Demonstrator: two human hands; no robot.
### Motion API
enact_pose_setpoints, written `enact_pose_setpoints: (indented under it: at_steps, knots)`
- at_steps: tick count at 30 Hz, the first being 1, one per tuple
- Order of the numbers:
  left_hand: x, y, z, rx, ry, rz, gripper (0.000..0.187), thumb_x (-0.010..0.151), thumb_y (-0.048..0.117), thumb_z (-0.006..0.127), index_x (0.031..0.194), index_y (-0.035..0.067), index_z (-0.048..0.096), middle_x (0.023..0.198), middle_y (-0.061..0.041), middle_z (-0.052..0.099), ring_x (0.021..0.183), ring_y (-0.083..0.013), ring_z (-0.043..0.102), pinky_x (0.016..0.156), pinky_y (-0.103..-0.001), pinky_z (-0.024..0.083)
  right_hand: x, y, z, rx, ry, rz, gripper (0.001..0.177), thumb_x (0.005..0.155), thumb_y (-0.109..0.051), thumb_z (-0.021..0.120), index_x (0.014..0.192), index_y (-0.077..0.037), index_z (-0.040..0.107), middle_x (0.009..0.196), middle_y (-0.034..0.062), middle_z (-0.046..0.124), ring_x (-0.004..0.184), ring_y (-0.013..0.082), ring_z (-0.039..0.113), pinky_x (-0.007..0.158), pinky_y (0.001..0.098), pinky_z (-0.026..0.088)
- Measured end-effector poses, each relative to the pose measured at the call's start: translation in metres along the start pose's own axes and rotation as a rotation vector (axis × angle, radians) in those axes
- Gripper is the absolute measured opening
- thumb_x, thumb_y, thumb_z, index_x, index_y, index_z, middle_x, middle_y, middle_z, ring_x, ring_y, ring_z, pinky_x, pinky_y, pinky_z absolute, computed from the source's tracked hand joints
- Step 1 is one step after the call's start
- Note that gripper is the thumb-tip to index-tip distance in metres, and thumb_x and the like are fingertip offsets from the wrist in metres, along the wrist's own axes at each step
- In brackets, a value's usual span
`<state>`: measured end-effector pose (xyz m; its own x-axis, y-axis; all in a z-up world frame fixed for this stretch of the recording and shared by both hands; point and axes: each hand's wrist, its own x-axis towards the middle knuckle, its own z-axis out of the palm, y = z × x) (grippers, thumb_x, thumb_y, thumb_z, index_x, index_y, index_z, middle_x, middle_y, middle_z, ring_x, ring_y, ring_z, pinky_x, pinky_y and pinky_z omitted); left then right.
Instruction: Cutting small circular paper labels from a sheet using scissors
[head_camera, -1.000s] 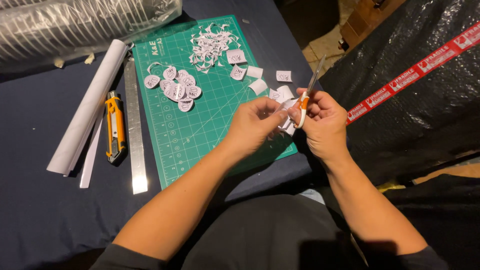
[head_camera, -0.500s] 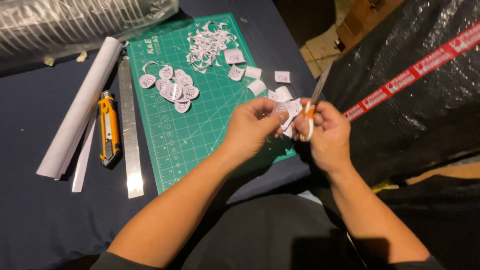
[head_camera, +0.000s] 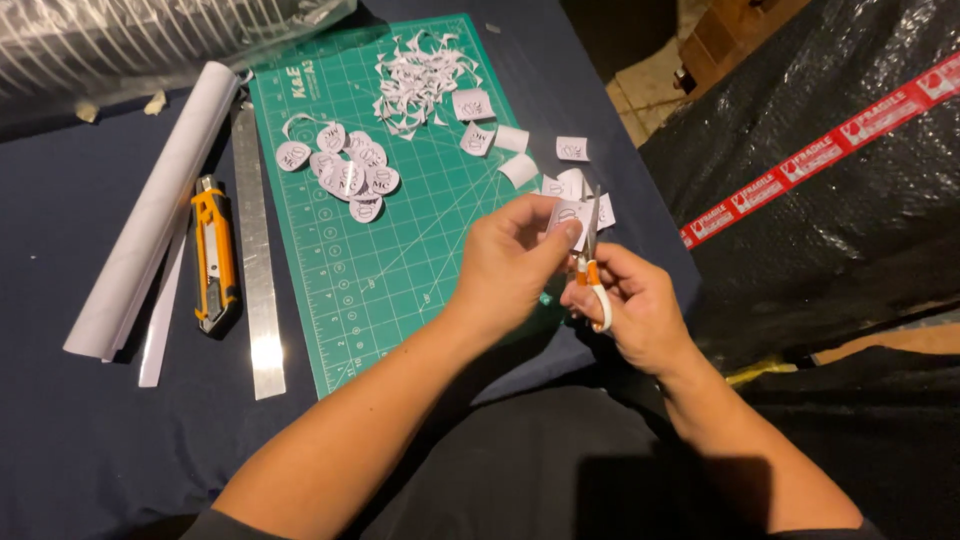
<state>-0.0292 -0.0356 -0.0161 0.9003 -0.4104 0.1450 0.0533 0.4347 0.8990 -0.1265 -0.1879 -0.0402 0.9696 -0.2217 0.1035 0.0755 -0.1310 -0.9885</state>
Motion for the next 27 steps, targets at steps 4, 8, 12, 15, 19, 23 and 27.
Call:
enact_pose_setpoints:
  at_steps: [4, 8, 12, 15, 19, 23, 27]
  knots:
    - [-0.005, 0.001, -0.002, 0.071, 0.006, 0.05, 0.011, 0.091, 0.009, 0.079, 0.1, 0.004, 0.078, 0.082, -0.007, 0.072, 0.073, -0.0089, 0.07, 0.061, -0.029, 0.062, 0.001, 0.008, -0.003, 0.0, -0.016, -0.046, 0.043, 0.09, -0.016, 0.081, 0.128, 0.001, 0.07, 0.08, 0.0146, 0.075, 0.071, 0.0149, 0.072, 0.064, 0.029, 0.063]
    - [-0.009, 0.003, -0.001, 0.101, 0.047, 0.071, 0.011, 0.092, 0.01, 0.079, 0.101, 0.005, 0.079, 0.082, -0.007, 0.075, 0.074, -0.0081, 0.068, 0.066, -0.029, 0.062, 0.002, 0.008, -0.002, 0.003, -0.026, -0.076, 0.043, 0.089, -0.015, 0.082, 0.126, 0.003, 0.071, 0.079, 0.015, 0.075, 0.07, 0.0162, 0.073, 0.063, 0.0306, 0.063]
    - [-0.017, 0.014, 0.004, 0.091, 0.078, 0.084, 0.011, 0.092, 0.011, 0.079, 0.102, 0.006, 0.079, 0.082, -0.006, 0.076, 0.076, -0.0075, 0.069, 0.068, -0.029, 0.063, 0.005, 0.009, 0.001, 0.012, -0.041, -0.101, 0.043, 0.09, -0.014, 0.081, 0.127, 0.004, 0.07, 0.078, 0.0166, 0.074, 0.069, 0.0182, 0.072, 0.064, 0.0327, 0.064]
    - [-0.012, 0.001, -0.001, 0.099, 0.082, 0.099, 0.009, 0.092, 0.009, 0.078, 0.1, 0.004, 0.079, 0.081, -0.007, 0.074, 0.074, -0.0087, 0.066, 0.066, -0.029, 0.061, 0.004, 0.014, 0.004, 0.019, -0.031, -0.108, 0.043, 0.091, -0.014, 0.08, 0.129, 0.003, 0.07, 0.079, 0.0132, 0.074, 0.07, 0.0148, 0.07, 0.065, 0.0315, 0.063]
    - [-0.019, 0.015, 0.007, 0.079, 0.089, 0.095, 0.009, 0.092, 0.006, 0.078, 0.099, 0.001, 0.079, 0.08, -0.008, 0.072, 0.072, -0.01, 0.067, 0.063, -0.03, 0.061, 0.006, 0.017, -0.004, 0.01, -0.025, -0.118, 0.043, 0.091, -0.015, 0.08, 0.129, 0.002, 0.071, 0.079, 0.0122, 0.073, 0.071, 0.014, 0.07, 0.065, 0.0312, 0.062]
    - [-0.017, 0.012, 0.004, 0.08, 0.096, 0.104, 0.008, 0.091, 0.005, 0.078, 0.098, 0.001, 0.079, 0.08, -0.008, 0.07, 0.072, -0.0095, 0.067, 0.062, -0.031, 0.061, 0.005, 0.017, -0.003, -0.002, -0.037, -0.133, 0.044, 0.092, -0.015, 0.079, 0.13, 0.003, 0.071, 0.079, 0.0145, 0.074, 0.071, 0.0155, 0.068, 0.065, 0.0328, 0.062]
    - [-0.014, 0.005, 0.001, 0.11, 0.087, 0.134, 0.009, 0.091, 0.007, 0.078, 0.099, 0.002, 0.08, 0.079, -0.006, 0.068, 0.075, -0.0081, 0.065, 0.062, -0.029, 0.059, 0.006, 0.02, -0.003, 0.013, -0.038, -0.148, 0.045, 0.091, -0.012, 0.079, 0.132, 0.003, 0.071, 0.08, 0.0144, 0.074, 0.073, 0.0149, 0.067, 0.066, 0.0341, 0.062]
